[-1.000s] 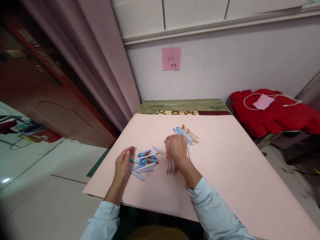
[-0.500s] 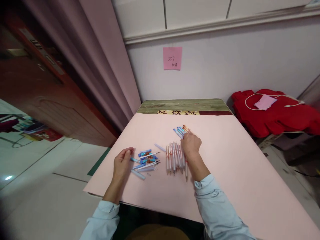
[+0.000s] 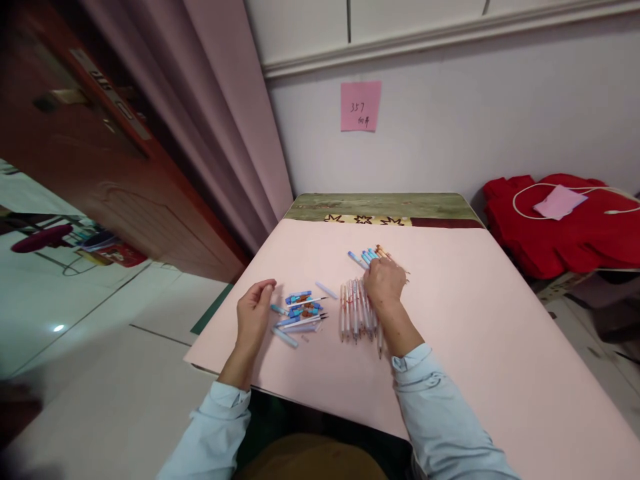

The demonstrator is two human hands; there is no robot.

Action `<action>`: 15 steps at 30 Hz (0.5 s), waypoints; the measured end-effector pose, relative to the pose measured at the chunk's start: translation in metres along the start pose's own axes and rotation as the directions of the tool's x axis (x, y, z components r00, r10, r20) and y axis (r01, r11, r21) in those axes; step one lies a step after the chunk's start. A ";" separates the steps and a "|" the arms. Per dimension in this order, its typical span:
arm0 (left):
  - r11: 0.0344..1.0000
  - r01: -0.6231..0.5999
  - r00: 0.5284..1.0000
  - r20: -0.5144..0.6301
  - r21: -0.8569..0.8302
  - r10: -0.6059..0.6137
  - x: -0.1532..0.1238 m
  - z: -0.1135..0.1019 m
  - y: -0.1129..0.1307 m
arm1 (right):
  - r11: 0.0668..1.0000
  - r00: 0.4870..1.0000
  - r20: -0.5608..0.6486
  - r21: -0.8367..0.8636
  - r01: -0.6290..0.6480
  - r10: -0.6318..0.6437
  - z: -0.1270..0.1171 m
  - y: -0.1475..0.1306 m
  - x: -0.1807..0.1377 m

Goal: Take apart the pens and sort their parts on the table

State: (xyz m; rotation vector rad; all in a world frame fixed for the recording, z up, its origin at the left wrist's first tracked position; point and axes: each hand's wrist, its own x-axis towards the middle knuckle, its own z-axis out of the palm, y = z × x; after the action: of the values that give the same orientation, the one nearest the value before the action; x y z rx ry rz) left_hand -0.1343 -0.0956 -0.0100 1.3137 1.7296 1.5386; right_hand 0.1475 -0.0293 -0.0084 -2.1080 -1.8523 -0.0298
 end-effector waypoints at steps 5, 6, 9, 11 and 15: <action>0.936 0.131 0.991 0.076 -0.328 -0.112 -0.012 0.023 0.034 | 0.840 0.999 -0.003 0.542 0.032 -0.037 -0.027 -0.025 -0.020; 0.896 0.216 0.973 0.161 -0.387 -0.165 -0.015 0.028 0.040 | 0.701 0.988 0.095 0.713 0.019 -0.123 -0.029 -0.034 -0.027; 0.735 0.463 0.873 0.396 -0.495 -0.284 -0.024 0.041 0.051 | 0.257 0.817 0.360 0.928 -0.268 -0.450 -0.030 -0.059 -0.047; 0.662 0.534 0.835 0.451 -0.525 -0.316 -0.028 0.044 0.053 | 0.141 0.723 0.434 0.892 -0.430 -0.537 -0.028 -0.071 -0.058; 0.615 0.570 0.819 0.439 -0.545 -0.370 -0.031 0.043 0.052 | 0.125 0.662 0.511 0.833 -0.539 -0.548 -0.025 -0.079 -0.068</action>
State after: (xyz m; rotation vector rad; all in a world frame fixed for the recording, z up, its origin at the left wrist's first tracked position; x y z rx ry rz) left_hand -0.0671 -0.1067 0.0201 0.5880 1.0510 1.3525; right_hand 0.0658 -0.0931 0.0177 -0.9328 -1.2737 1.9061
